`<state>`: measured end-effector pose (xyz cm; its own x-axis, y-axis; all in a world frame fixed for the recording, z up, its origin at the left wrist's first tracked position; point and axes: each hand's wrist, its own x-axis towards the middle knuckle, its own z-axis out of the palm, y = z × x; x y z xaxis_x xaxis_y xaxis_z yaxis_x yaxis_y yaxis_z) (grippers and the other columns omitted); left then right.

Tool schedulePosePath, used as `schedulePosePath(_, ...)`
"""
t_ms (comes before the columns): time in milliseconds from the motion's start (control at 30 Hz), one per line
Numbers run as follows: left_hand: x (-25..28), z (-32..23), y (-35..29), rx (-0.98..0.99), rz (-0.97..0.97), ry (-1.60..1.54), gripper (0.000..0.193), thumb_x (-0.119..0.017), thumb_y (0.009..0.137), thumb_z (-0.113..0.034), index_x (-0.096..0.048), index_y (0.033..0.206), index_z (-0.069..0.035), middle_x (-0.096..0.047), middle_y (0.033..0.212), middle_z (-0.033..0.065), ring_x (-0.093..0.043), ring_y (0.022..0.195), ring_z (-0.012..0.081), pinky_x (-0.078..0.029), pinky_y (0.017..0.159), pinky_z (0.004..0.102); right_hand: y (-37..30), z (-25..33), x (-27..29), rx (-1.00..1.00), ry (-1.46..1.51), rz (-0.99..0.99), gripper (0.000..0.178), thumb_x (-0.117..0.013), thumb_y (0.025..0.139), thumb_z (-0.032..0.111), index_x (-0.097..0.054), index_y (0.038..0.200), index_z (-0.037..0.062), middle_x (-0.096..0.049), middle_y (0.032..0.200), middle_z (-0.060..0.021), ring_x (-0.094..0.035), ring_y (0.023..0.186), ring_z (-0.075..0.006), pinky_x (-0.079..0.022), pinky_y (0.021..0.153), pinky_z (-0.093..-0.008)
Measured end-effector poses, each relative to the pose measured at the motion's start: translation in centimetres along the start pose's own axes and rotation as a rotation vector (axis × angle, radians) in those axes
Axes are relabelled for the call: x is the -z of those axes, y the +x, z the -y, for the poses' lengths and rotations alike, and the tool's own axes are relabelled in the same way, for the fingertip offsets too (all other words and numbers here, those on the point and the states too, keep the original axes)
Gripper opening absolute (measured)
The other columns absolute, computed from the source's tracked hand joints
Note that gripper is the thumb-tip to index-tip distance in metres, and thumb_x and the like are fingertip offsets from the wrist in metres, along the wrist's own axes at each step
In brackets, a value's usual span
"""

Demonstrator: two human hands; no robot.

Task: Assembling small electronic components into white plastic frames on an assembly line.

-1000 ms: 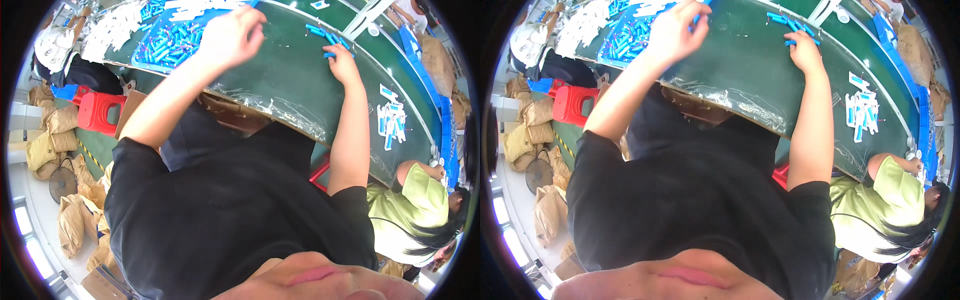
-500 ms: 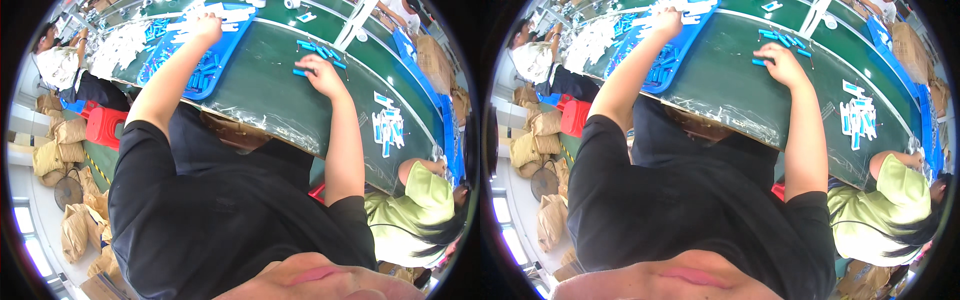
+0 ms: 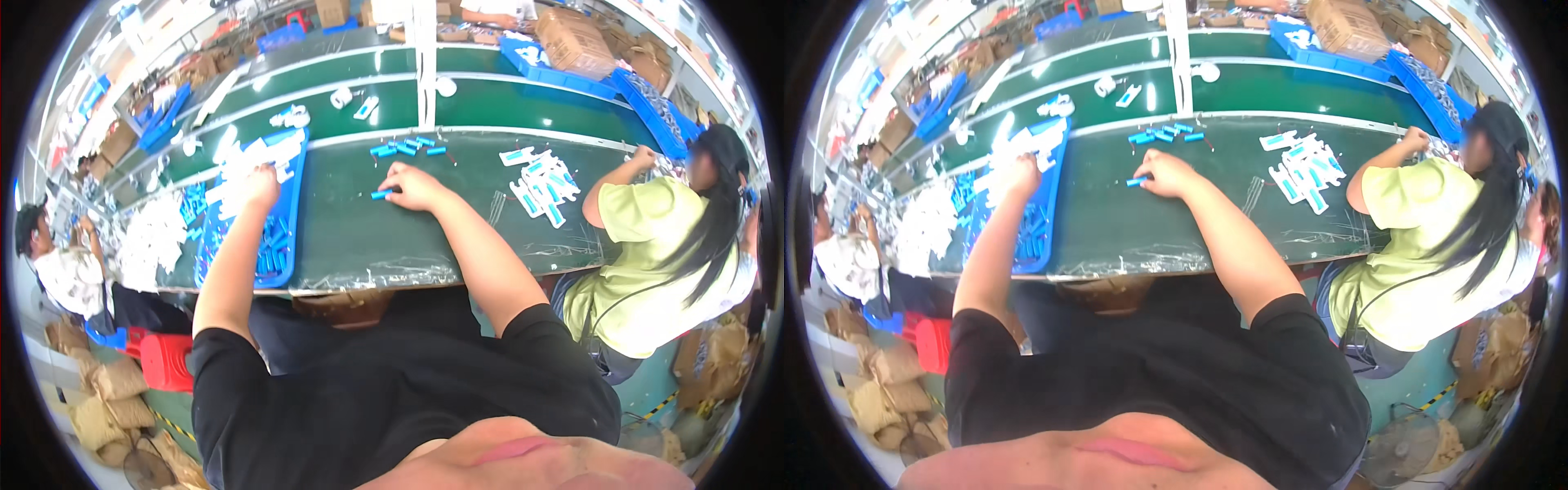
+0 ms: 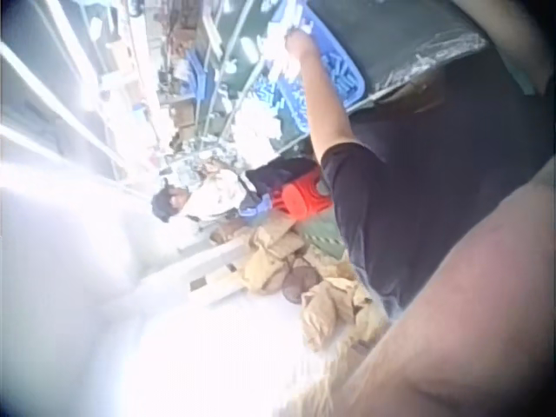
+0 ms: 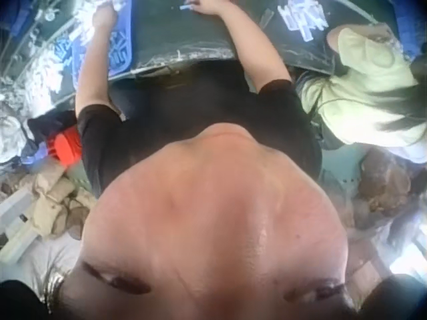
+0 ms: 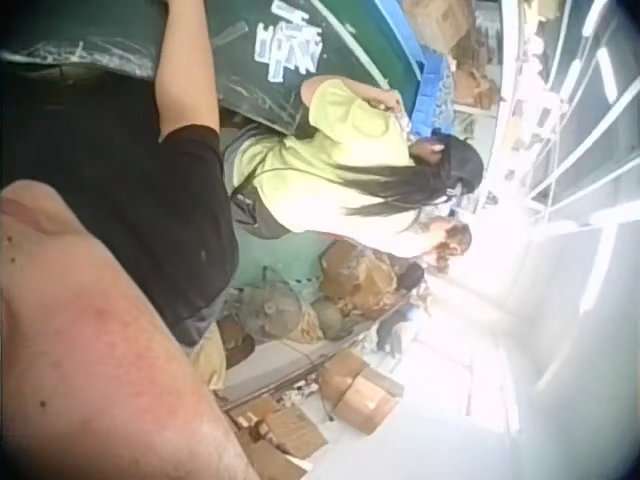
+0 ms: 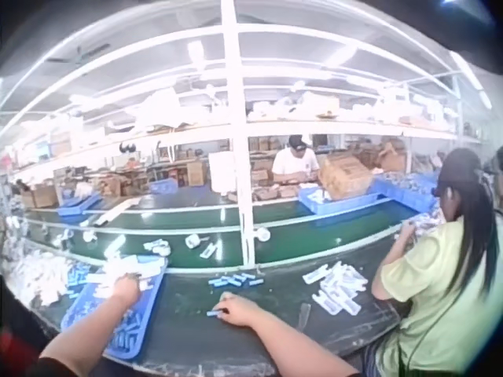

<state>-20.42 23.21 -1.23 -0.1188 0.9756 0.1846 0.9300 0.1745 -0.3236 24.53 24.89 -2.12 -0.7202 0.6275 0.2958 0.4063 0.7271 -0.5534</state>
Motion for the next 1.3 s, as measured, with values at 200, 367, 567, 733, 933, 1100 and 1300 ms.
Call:
schedulePosePath(200,4.1,-2.6,-0.6,-0.013,0.032,-0.048,0.03,-0.068,0.094,-0.012,-0.077,0.122,-0.007,-0.068,0.134,0.0122,-0.065,0.13,0.0297,-0.058,0.104,0.0482,-0.5,0.0,-0.4,-0.058,-0.105,-0.078,0.019,-0.079,0.092,0.017,-0.08,0.111,0.021,-0.065,0.116,-0.0065,-0.069,0.104,-0.0309,-0.056,0.09,-0.0447)
schedulePosePath(367,5.3,-3.4,-0.4,-0.069,0.089,0.085,0.028,-0.07,0.095,-0.015,-0.078,0.121,-0.009,-0.067,0.138,0.0113,-0.064,0.132,0.0286,-0.059,0.103,0.0477,-0.7,0.1,0.4,-0.074,-0.065,-0.064,0.02,-0.078,0.092,0.015,-0.08,0.111,0.0203,-0.065,0.116,-0.0055,-0.068,0.105,-0.0291,-0.055,0.09,-0.0428)
schedulePosePath(567,5.1,-2.9,-1.1,0.123,0.275,-0.139,0.036,-0.073,0.095,-0.023,-0.076,0.128,-0.008,-0.066,0.141,0.0122,-0.063,0.136,0.0288,-0.058,0.105,0.0463,-0.6,-0.4,0.5,-0.016,0.035,-0.002,0.018,-0.079,0.092,0.018,-0.081,0.109,0.0187,-0.062,0.12,-0.0061,-0.067,0.105,-0.0282,-0.055,0.091,-0.0434)
schedulePosePath(733,7.1,-4.4,-4.5,0.092,0.013,-0.132,0.038,-0.067,0.095,-0.025,-0.075,0.121,0.001,-0.069,0.138,0.0192,-0.07,0.126,0.0344,-0.059,0.104,0.0475,-1.1,1.3,0.2,-0.062,-0.028,-0.037,0.028,-0.081,0.09,0.025,-0.077,0.116,0.0169,-0.061,0.125,-0.0071,-0.07,0.099,-0.0288,-0.057,0.088,-0.0439)
schedulePosePath(933,14.9,-11.7,-13.5,-0.069,-0.123,-0.655,0.033,-0.068,0.088,-0.024,-0.069,0.106,0.004,-0.073,0.097,0.029,-0.074,0.092,0.0491,-0.061,0.086,0.057,-0.5,0.7,1.1,-0.014,-0.108,-0.116,0.03,-0.085,0.085,0.031,-0.067,0.097,0.01,-0.068,0.1,-0.0138,-0.07,0.092,-0.0341,-0.056,0.078,-0.0475)
schedulePosePath(1100,12.5,-19.6,-19.1,-0.029,-0.02,-0.779,0.043,-0.072,0.095,-0.036,-0.066,0.112,0.003,-0.063,0.128,0.0308,-0.073,0.095,0.0496,-0.061,0.086,0.055,0.4,1.4,0.8,-0.12,-0.116,-0.086,0.024,-0.084,0.087,0.03,-0.07,0.094,0.0123,-0.07,0.095,-0.008,-0.069,0.087,-0.0316,-0.054,0.074,-0.0433)
schedulePosePath(1300,11.1,-17.8,-21.3,-0.079,-0.149,-0.857,0.036,-0.07,0.098,-0.025,-0.068,0.125,-0.001,-0.066,0.128,0.0231,-0.075,0.095,0.0439,-0.062,0.084,0.0522,0.1,1.3,-0.6,-0.056,-0.137,-0.084,0.036,-0.081,0.092,0.031,-0.076,0.126,0.0204,-0.07,0.112,-0.0062,-0.071,0.106,-0.0268,-0.057,0.09,-0.0397)
